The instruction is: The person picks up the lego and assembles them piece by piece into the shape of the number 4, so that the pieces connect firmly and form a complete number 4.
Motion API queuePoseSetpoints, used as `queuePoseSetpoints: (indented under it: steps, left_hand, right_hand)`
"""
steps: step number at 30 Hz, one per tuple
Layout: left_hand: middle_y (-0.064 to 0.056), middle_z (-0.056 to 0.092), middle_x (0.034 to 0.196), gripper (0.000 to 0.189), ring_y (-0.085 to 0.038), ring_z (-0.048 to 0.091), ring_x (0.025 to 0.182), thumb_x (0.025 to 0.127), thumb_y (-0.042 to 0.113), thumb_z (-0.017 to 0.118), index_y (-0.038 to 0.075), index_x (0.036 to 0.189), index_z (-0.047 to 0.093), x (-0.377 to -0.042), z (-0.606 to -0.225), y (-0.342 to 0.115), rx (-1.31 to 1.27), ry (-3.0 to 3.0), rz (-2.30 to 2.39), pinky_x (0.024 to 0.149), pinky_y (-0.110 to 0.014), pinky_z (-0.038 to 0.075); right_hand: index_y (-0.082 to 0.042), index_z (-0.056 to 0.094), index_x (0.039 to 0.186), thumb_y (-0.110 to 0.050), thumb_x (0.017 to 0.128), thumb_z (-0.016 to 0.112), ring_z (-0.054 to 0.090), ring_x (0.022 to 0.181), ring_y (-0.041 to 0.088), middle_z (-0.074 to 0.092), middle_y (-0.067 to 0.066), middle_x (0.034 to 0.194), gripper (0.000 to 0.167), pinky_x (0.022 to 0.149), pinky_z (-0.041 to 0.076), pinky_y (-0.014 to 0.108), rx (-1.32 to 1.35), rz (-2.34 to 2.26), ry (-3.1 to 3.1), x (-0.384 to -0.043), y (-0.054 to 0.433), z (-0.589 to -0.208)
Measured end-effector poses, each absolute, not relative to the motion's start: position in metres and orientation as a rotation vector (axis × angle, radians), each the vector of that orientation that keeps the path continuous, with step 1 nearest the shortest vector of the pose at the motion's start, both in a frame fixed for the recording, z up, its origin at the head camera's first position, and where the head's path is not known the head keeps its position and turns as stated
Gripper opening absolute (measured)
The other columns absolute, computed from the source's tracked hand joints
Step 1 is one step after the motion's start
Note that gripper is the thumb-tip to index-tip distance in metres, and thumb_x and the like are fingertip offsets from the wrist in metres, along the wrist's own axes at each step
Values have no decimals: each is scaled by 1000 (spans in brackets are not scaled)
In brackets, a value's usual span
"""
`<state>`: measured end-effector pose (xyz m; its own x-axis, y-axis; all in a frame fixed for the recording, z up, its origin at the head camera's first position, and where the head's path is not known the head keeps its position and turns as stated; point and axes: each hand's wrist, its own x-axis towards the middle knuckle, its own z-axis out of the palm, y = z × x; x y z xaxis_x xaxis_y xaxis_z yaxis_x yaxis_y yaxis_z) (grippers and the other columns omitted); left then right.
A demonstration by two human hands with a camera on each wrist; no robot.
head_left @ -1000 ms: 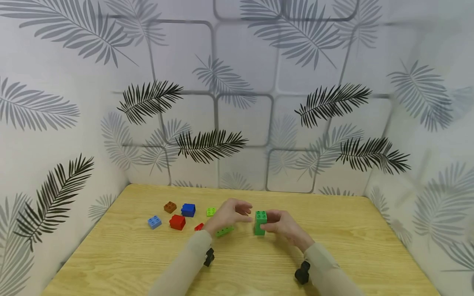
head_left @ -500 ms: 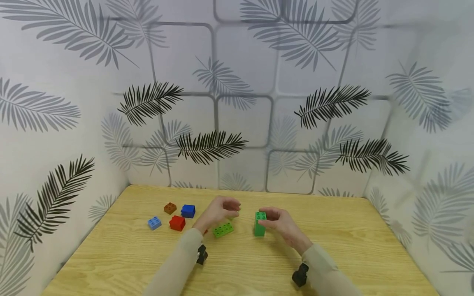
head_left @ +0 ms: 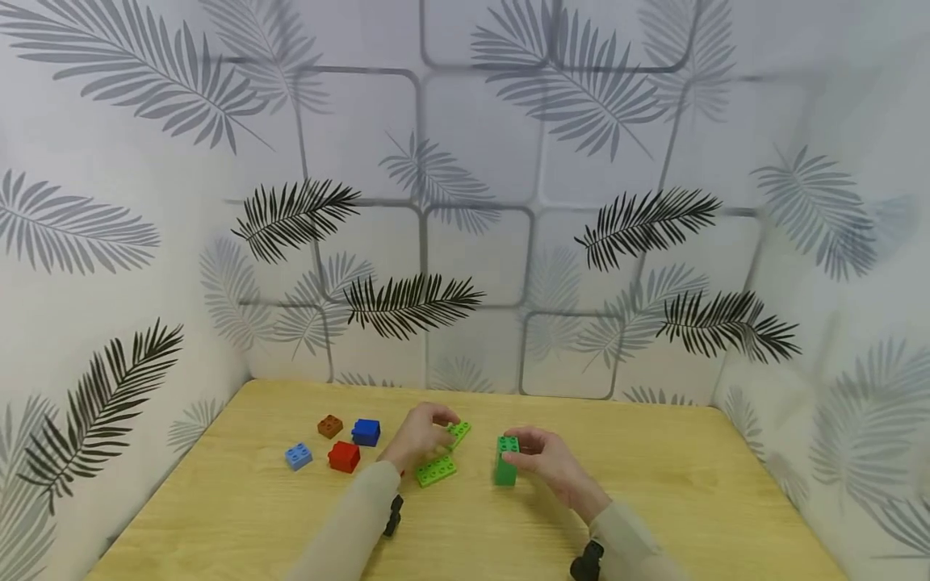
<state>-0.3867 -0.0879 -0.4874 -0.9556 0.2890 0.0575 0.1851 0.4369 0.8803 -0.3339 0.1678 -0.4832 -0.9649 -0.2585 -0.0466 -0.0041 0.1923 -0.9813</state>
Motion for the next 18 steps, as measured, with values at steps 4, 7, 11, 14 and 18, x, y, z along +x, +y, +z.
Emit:
queuePoseSetpoints:
  steps: [4,7,11,14,18]
  left_hand:
    - [-14,56,127,28,-35,51,122,84,-1,72,8,111,70,-382,-496,-87,389,2608,1497,91,-45,52]
    - [-13,59,127,30,-34,53,121,82,-2,72,8,111,72,-382,-496,-84,384,2639,1437,93,-47,51]
    - [-14,61,127,32,-30,55,118,81,-3,71,8,111,74,-384,-494,-79,387,2651,1384,87,-41,52]
    - [-15,62,126,30,-27,57,108,82,-2,72,6,111,74,-385,-492,-78,408,2639,1360,75,-35,52]
    - [-13,65,119,27,-23,58,97,81,-1,74,4,108,74,-386,-492,-82,408,2610,1346,71,-33,53]
  right_hand:
    - [-2,59,129,-23,87,76,61,101,16,64,7,116,50,92,52,36,-264,-1869,2224,-328,167,-489]
    - [-2,59,129,-23,88,75,60,102,16,64,9,117,49,92,52,35,-275,-1871,2233,-327,167,-489]
    - [-1,58,129,-21,89,74,60,104,17,63,12,120,48,92,53,37,-275,-1852,2276,-328,169,-486]
    - [-2,58,130,-21,89,74,60,104,17,63,12,121,48,92,52,37,-264,-1831,2296,-327,170,-483]
    - [-2,58,131,-22,89,73,59,106,17,63,12,123,49,92,52,36,-273,-1815,2297,-328,167,-482]
